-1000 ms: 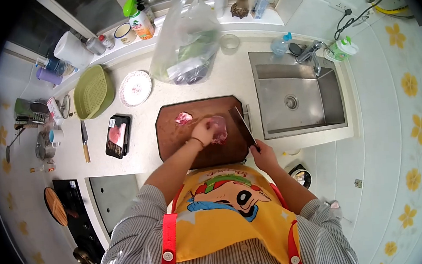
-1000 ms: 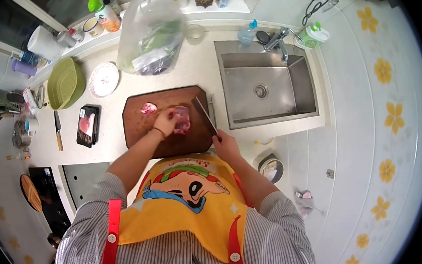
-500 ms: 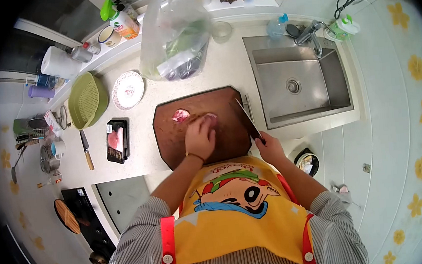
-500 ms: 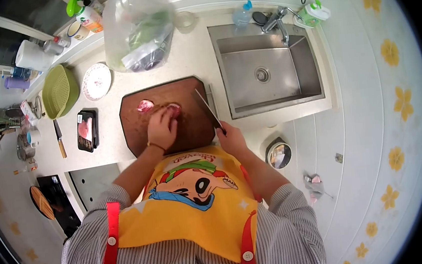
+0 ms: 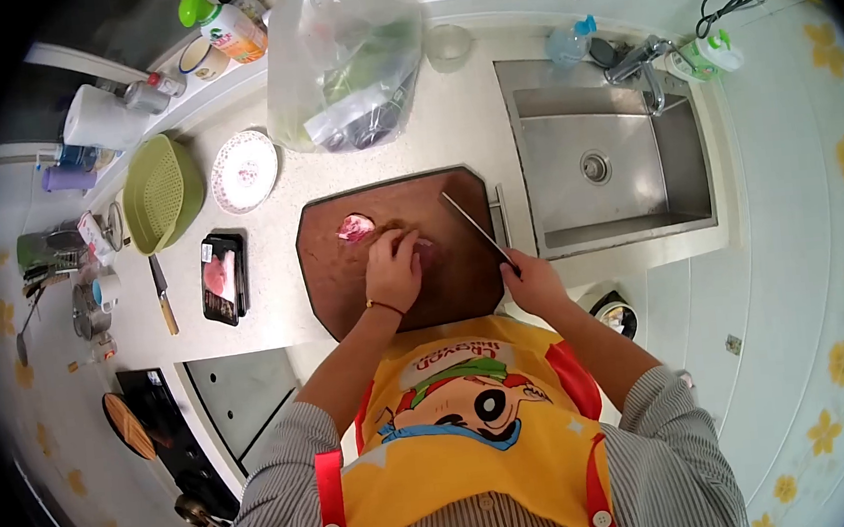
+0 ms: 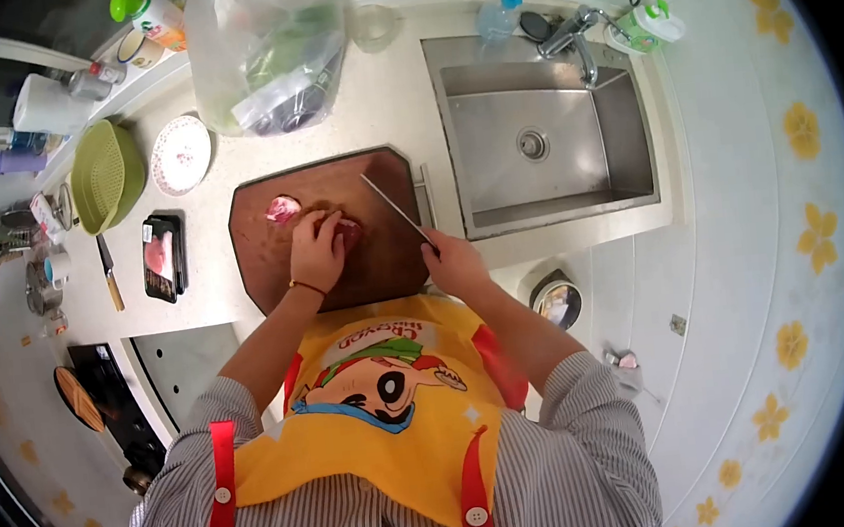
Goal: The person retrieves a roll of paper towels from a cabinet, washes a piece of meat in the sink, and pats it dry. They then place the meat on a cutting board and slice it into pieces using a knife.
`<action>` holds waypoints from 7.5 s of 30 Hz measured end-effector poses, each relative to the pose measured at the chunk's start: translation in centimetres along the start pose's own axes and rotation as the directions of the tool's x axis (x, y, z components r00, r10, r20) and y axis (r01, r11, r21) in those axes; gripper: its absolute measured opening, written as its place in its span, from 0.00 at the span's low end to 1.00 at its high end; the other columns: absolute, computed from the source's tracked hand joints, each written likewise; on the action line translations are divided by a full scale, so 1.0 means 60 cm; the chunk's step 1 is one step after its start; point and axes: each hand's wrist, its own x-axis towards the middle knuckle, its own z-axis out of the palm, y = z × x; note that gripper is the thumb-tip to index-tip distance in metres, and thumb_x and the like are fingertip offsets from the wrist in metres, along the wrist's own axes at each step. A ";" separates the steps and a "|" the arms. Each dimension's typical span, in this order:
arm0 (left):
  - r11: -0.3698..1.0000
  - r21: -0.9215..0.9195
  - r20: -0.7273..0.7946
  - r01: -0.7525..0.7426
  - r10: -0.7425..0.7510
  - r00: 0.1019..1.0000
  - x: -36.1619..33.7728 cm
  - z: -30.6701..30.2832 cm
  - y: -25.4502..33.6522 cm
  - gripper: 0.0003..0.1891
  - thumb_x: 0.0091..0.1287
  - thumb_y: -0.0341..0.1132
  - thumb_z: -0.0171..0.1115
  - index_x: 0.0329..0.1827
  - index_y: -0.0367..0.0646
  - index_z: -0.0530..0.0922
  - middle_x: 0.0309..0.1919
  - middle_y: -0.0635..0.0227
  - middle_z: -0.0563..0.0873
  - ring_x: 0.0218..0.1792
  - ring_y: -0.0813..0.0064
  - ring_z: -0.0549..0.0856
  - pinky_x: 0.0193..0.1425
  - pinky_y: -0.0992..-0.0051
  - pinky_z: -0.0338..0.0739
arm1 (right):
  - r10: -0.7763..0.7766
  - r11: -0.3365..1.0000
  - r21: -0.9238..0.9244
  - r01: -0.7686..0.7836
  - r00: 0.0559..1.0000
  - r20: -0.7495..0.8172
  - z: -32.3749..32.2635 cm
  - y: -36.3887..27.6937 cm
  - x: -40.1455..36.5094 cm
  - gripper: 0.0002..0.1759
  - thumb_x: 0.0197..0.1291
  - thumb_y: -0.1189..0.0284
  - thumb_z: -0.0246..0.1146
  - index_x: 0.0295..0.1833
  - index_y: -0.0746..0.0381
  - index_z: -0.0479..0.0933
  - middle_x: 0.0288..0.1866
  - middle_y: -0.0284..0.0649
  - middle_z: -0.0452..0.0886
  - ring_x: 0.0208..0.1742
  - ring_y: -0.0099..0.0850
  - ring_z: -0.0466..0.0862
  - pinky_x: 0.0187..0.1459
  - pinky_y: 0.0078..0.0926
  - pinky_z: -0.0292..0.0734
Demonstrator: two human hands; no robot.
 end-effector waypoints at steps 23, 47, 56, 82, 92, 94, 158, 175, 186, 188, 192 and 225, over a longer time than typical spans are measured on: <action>0.914 -0.102 -0.118 -0.392 0.381 0.917 0.033 0.042 -0.058 0.19 0.54 0.29 0.77 0.50 0.41 0.87 0.49 0.58 0.86 0.50 0.50 0.85 0.55 0.60 0.84 | -0.044 0.950 -0.307 0.060 0.997 0.057 0.047 -0.091 -0.034 0.24 0.72 0.67 0.61 0.72 0.52 0.76 0.38 0.45 0.85 0.34 0.48 0.87 0.35 0.46 0.84; 0.923 -0.122 -0.143 -0.365 0.348 0.927 0.033 0.039 -0.053 0.19 0.54 0.27 0.75 0.51 0.44 0.87 0.50 0.62 0.86 0.51 0.53 0.85 0.57 0.61 0.84 | -0.045 0.975 -0.214 0.066 0.994 0.103 0.072 -0.093 0.011 0.24 0.71 0.69 0.59 0.72 0.53 0.75 0.42 0.49 0.85 0.42 0.52 0.87 0.44 0.51 0.83; 0.913 -0.130 -0.164 -0.388 0.366 0.916 0.037 0.039 -0.049 0.14 0.55 0.26 0.73 0.45 0.42 0.85 0.46 0.62 0.84 0.51 0.55 0.84 0.55 0.62 0.84 | -0.040 0.971 -0.230 0.071 0.989 0.141 0.059 -0.078 0.008 0.24 0.72 0.69 0.59 0.72 0.54 0.74 0.43 0.50 0.85 0.43 0.53 0.87 0.45 0.52 0.83; 0.916 -0.156 -0.163 -0.370 0.345 0.924 0.036 0.042 -0.052 0.13 0.55 0.25 0.72 0.44 0.43 0.85 0.45 0.61 0.83 0.49 0.54 0.84 0.54 0.60 0.83 | -0.095 0.975 -0.194 0.109 0.992 0.079 0.089 -0.084 0.040 0.25 0.72 0.69 0.58 0.73 0.53 0.74 0.44 0.50 0.86 0.43 0.52 0.87 0.45 0.52 0.83; 0.916 -0.140 -0.174 -0.376 0.351 0.920 0.036 0.044 -0.049 0.14 0.54 0.24 0.73 0.44 0.43 0.85 0.45 0.62 0.83 0.49 0.55 0.84 0.55 0.61 0.83 | -0.103 0.981 -0.159 0.112 0.993 0.063 0.102 -0.065 0.033 0.25 0.72 0.69 0.58 0.74 0.53 0.73 0.43 0.51 0.85 0.43 0.54 0.86 0.45 0.52 0.82; 0.915 -0.139 -0.173 -0.378 0.354 0.919 0.035 0.042 -0.050 0.14 0.54 0.24 0.73 0.44 0.43 0.84 0.45 0.62 0.83 0.50 0.55 0.84 0.55 0.61 0.83 | -0.124 0.982 -0.141 0.130 0.991 0.052 0.110 -0.053 0.032 0.25 0.72 0.69 0.58 0.74 0.52 0.73 0.43 0.51 0.85 0.43 0.54 0.86 0.45 0.52 0.82; 0.905 -0.158 -0.201 -0.394 0.361 0.911 0.026 0.035 -0.049 0.14 0.54 0.24 0.74 0.44 0.41 0.84 0.48 0.62 0.84 0.50 0.55 0.85 0.56 0.62 0.83 | 0.045 0.973 -0.230 -0.014 0.990 0.133 0.046 -0.031 -0.072 0.24 0.74 0.69 0.57 0.73 0.54 0.74 0.44 0.53 0.87 0.42 0.54 0.87 0.46 0.50 0.83; 0.924 -0.142 -0.165 -0.355 0.332 0.929 0.025 0.043 -0.050 0.18 0.56 0.26 0.74 0.51 0.42 0.86 0.49 0.60 0.85 0.51 0.54 0.85 0.56 0.61 0.83 | 0.026 0.962 -0.274 0.011 0.991 0.132 0.053 -0.065 -0.068 0.27 0.71 0.71 0.58 0.75 0.57 0.71 0.41 0.49 0.85 0.38 0.52 0.87 0.41 0.48 0.84; 0.927 -0.132 -0.168 -0.350 0.327 0.930 0.026 0.047 -0.050 0.17 0.55 0.25 0.74 0.49 0.42 0.87 0.47 0.60 0.85 0.50 0.52 0.85 0.55 0.60 0.83 | -0.070 0.977 -0.197 0.087 0.993 0.092 0.079 -0.096 -0.008 0.28 0.71 0.69 0.58 0.76 0.56 0.70 0.45 0.49 0.85 0.43 0.52 0.88 0.44 0.50 0.84; 0.933 -0.115 -0.184 -0.340 0.317 0.931 0.024 0.049 -0.049 0.16 0.56 0.25 0.74 0.49 0.42 0.87 0.46 0.60 0.85 0.49 0.53 0.85 0.55 0.61 0.83 | -0.029 0.978 -0.202 0.049 0.995 0.100 0.072 -0.087 -0.023 0.26 0.71 0.70 0.58 0.75 0.55 0.72 0.44 0.49 0.85 0.42 0.52 0.87 0.44 0.50 0.84; 0.932 -0.144 -0.187 -0.333 0.305 0.934 0.024 0.049 -0.050 0.18 0.55 0.26 0.76 0.50 0.43 0.87 0.48 0.62 0.86 0.50 0.54 0.85 0.55 0.61 0.81 | 0.072 0.973 -0.229 -0.035 0.985 0.155 0.052 -0.075 -0.051 0.25 0.73 0.70 0.58 0.74 0.55 0.73 0.44 0.50 0.85 0.42 0.52 0.87 0.45 0.50 0.83; 0.913 -0.196 -0.210 -0.357 0.317 0.925 0.034 0.045 -0.052 0.14 0.53 0.23 0.74 0.42 0.44 0.85 0.44 0.64 0.84 0.46 0.57 0.85 0.53 0.62 0.83 | -0.050 0.997 -0.051 0.057 0.991 0.123 0.079 -0.088 0.036 0.23 0.73 0.70 0.56 0.71 0.57 0.76 0.41 0.56 0.86 0.45 0.55 0.87 0.48 0.53 0.82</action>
